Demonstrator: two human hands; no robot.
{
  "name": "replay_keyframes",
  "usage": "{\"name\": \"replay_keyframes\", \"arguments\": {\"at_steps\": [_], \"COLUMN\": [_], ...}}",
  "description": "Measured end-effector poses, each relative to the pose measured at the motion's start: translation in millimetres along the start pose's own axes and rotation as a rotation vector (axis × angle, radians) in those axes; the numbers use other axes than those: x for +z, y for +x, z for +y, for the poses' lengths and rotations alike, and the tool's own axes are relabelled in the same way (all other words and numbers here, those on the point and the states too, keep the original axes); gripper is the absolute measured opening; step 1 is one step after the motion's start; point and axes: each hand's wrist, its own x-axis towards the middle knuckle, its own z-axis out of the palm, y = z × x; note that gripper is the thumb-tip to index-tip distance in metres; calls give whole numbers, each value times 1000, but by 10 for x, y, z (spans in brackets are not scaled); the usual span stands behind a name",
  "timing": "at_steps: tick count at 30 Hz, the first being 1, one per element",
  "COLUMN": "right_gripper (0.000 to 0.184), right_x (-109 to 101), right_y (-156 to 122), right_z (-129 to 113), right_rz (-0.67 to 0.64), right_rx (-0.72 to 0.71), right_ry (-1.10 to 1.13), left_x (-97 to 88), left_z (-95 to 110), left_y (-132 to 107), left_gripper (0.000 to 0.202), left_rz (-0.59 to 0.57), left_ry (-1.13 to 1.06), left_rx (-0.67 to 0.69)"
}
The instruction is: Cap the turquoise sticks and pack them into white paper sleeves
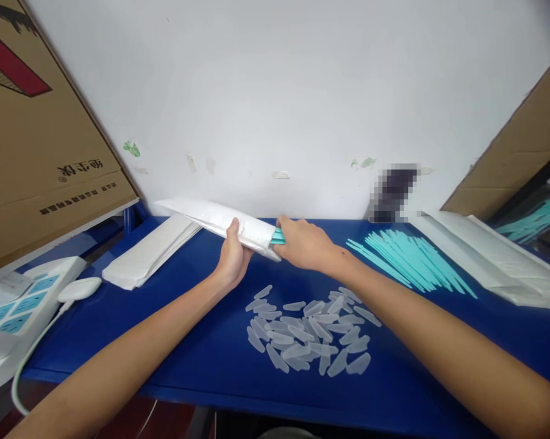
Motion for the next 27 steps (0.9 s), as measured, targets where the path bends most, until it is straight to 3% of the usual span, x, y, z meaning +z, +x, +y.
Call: {"name": "replay_keyframes", "arguments": {"at_steps": [4,10,15,18,20,23,27], "right_gripper": [50,40,38,34,30,40,36], "right_x": [-211,-430,-715,-1124,-1481,-2028,-2585], "right_y": [76,133,141,36,-72,-236,-432], "right_z": [-110,-319,-250,-13,216,637,1309], "right_rz": [51,103,180,190,100,-48,33], "right_rx": [-157,-263,-240,-226,-173,-44,308], "right_ry": [129,-52,-9,-23,-100,-211,-317], "left_x": [6,15,-19,-73,-96,-100,-97], "left_z": [2,111,211,249,255,233,175], "left_y": [-44,-109,-136,-126,-117,-101,-71], "left_gripper": [43,47,83,92,85,74,65], "left_rz": [-140,-186,-423,-579,-624,-614,-540], "left_ry": [-30,-100,25,143,200,260,308], "left_rx": [-49,-199,-334,-355,-338,-293,-242]}}
